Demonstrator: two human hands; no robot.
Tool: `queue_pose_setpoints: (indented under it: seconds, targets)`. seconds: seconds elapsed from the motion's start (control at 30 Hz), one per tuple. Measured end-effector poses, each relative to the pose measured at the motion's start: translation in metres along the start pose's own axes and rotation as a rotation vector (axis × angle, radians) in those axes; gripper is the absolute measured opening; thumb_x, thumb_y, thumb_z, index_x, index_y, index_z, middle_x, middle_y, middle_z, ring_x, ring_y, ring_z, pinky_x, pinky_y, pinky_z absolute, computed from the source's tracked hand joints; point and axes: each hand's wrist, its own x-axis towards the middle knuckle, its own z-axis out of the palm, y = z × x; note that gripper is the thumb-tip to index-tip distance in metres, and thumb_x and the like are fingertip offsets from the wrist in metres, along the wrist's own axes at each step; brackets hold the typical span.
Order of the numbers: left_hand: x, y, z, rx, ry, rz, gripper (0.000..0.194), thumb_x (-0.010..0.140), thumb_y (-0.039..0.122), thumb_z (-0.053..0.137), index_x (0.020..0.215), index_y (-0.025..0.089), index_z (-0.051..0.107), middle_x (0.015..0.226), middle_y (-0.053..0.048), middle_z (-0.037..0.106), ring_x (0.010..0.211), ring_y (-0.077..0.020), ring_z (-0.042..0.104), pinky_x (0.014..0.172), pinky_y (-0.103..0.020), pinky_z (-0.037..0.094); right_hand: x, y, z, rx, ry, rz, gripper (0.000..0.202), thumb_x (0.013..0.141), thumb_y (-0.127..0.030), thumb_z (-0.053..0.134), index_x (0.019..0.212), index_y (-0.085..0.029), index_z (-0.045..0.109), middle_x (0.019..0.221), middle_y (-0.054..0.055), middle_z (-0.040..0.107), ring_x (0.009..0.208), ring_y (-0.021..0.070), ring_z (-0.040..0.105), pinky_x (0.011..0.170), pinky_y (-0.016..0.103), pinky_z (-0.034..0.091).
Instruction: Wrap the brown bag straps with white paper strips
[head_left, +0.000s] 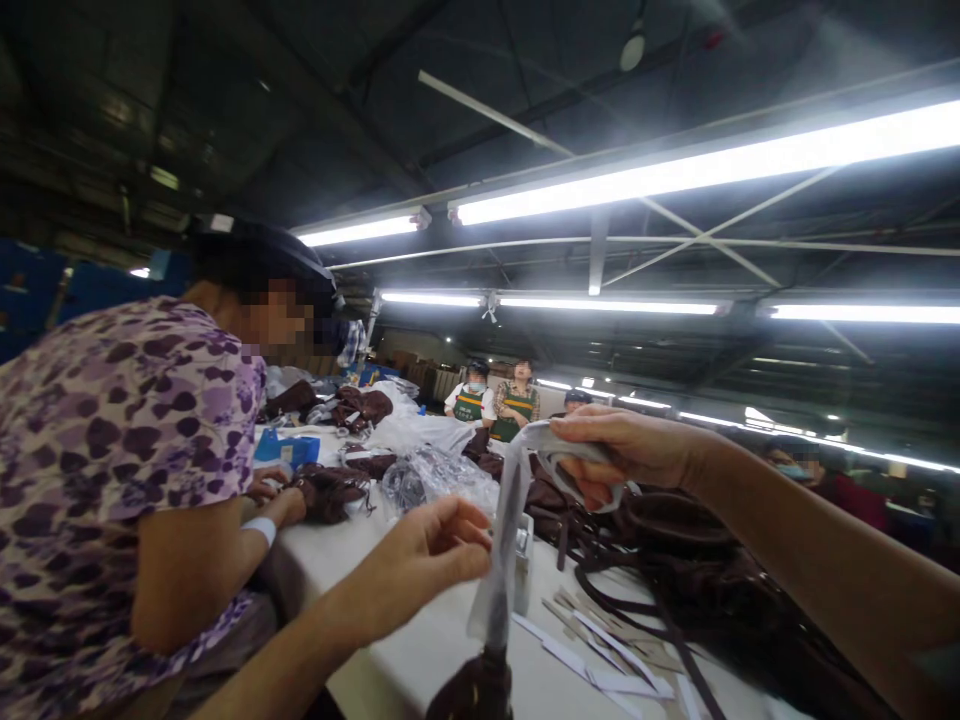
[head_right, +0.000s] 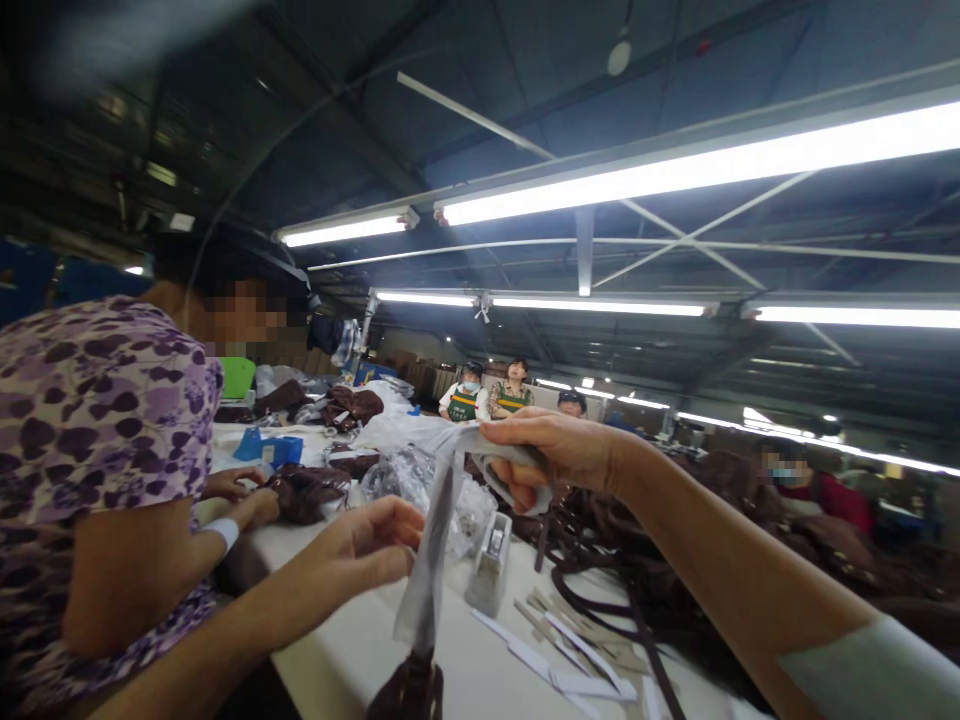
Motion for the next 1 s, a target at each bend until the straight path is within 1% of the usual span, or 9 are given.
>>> queue_pose_setpoints:
  seconds: [0.1, 0.17, 0.23, 0.37, 0.47, 0.57, 0.67, 0.77, 1.0]
  targets:
    - [-0.003, -0.018, 0.028, 0.083, 0.072, -0.036, 0.031, 0.068, 0.032, 0.075, 0.091, 0.015, 0.062, 0.082, -0.001, 0.064, 0.077, -0.0165, 0.057, 0.067, -0.026, 0.04, -0.001, 0.009, 0.001, 0.002, 0.022, 0.0, 0.056, 0.081, -0.063, 0.062, 0.054, -0.013, 0.062, 0.035, -0.007, 0.043, 0.035, 0.0086, 0.049, 0.049, 0.022, 0.053]
    - [0.0, -0.031, 0.043, 0.04, 0.122, -0.044, 0.023, 0.069, 0.033, 0.069, 0.083, 0.016, 0.061, 0.074, -0.001, 0.064, 0.071, -0.0162, 0.057, 0.065, -0.026, 0.04, -0.004, 0.011, 0.0, -0.009, 0.023, 0.037, 0.055, 0.081, -0.062, 0.063, 0.055, -0.013, 0.063, 0.034, -0.007, 0.044, 0.035, 0.0085, 0.049, 0.047, 0.021, 0.052]
    - [0.004, -0.041, 0.051, -0.092, 0.118, -0.063, 0.031, 0.07, 0.042, 0.068, 0.082, 0.015, 0.06, 0.071, -0.003, 0.067, 0.066, -0.0169, 0.059, 0.064, -0.027, 0.042, -0.01, 0.013, -0.003, -0.014, 0.018, 0.086, 0.054, 0.081, -0.062, 0.062, 0.056, -0.014, 0.063, 0.033, -0.007, 0.043, 0.033, 0.0087, 0.049, 0.045, 0.02, 0.051]
    - [0.008, -0.049, 0.04, -0.372, -0.094, -0.132, 0.054, 0.062, 0.061, 0.077, 0.082, 0.015, 0.057, 0.067, -0.008, 0.071, 0.049, -0.014, 0.058, 0.049, -0.022, 0.039, -0.026, 0.024, -0.013, 0.024, -0.027, 0.163, 0.059, 0.082, -0.065, 0.059, 0.052, -0.014, 0.062, 0.031, -0.006, 0.041, 0.029, 0.0101, 0.048, 0.04, 0.022, 0.052]
    - [0.007, -0.054, 0.019, -0.506, -0.19, -0.151, 0.052, 0.061, 0.059, 0.082, 0.073, 0.016, 0.055, 0.043, 0.002, 0.055, 0.032, -0.0059, 0.037, 0.036, -0.019, 0.023, -0.034, 0.046, -0.017, 0.101, -0.117, 0.198, 0.063, 0.082, -0.068, 0.058, 0.049, -0.014, 0.062, 0.029, -0.007, 0.038, 0.026, 0.0113, 0.044, 0.036, 0.024, 0.051]
    - [0.006, -0.066, 0.001, -0.528, -0.26, -0.188, 0.054, 0.059, 0.06, 0.084, 0.074, 0.015, 0.058, 0.036, 0.008, 0.044, 0.026, -0.0041, 0.026, 0.033, -0.019, 0.017, -0.033, 0.073, -0.014, 0.205, -0.259, 0.189, 0.064, 0.079, -0.071, 0.058, 0.051, -0.014, 0.062, 0.028, -0.006, 0.04, 0.021, 0.0114, 0.038, 0.035, 0.028, 0.052]
    - [0.008, -0.081, -0.009, -0.481, -0.35, -0.224, 0.057, 0.061, 0.066, 0.079, 0.064, 0.013, 0.06, 0.034, 0.003, 0.046, 0.025, -0.0072, 0.032, 0.031, -0.021, 0.018, -0.025, 0.096, -0.006, 0.351, -0.349, 0.125, 0.062, 0.081, -0.07, 0.056, 0.057, -0.013, 0.064, 0.027, -0.006, 0.04, 0.02, 0.0117, 0.035, 0.036, 0.031, 0.053]
    - [0.014, -0.093, -0.007, -0.538, -0.421, -0.201, 0.061, 0.066, 0.071, 0.073, 0.051, 0.015, 0.055, 0.031, 0.0, 0.044, 0.023, -0.0102, 0.034, 0.03, -0.024, 0.023, -0.018, 0.107, 0.007, 0.515, -0.335, -0.008, 0.062, 0.081, -0.071, 0.053, 0.059, -0.014, 0.062, 0.028, -0.007, 0.035, 0.023, 0.0117, 0.037, 0.034, 0.027, 0.048]
    - [0.018, -0.103, 0.023, -0.705, -0.474, -0.13, 0.054, 0.069, 0.066, 0.073, 0.054, 0.018, 0.053, 0.041, 0.002, 0.045, 0.034, -0.0105, 0.037, 0.039, -0.025, 0.024, -0.003, 0.094, 0.048, 0.726, -0.091, -0.21, 0.052, 0.073, -0.066, 0.071, 0.067, -0.016, 0.057, 0.036, -0.009, 0.032, 0.037, 0.0076, 0.031, 0.049, 0.023, 0.048]
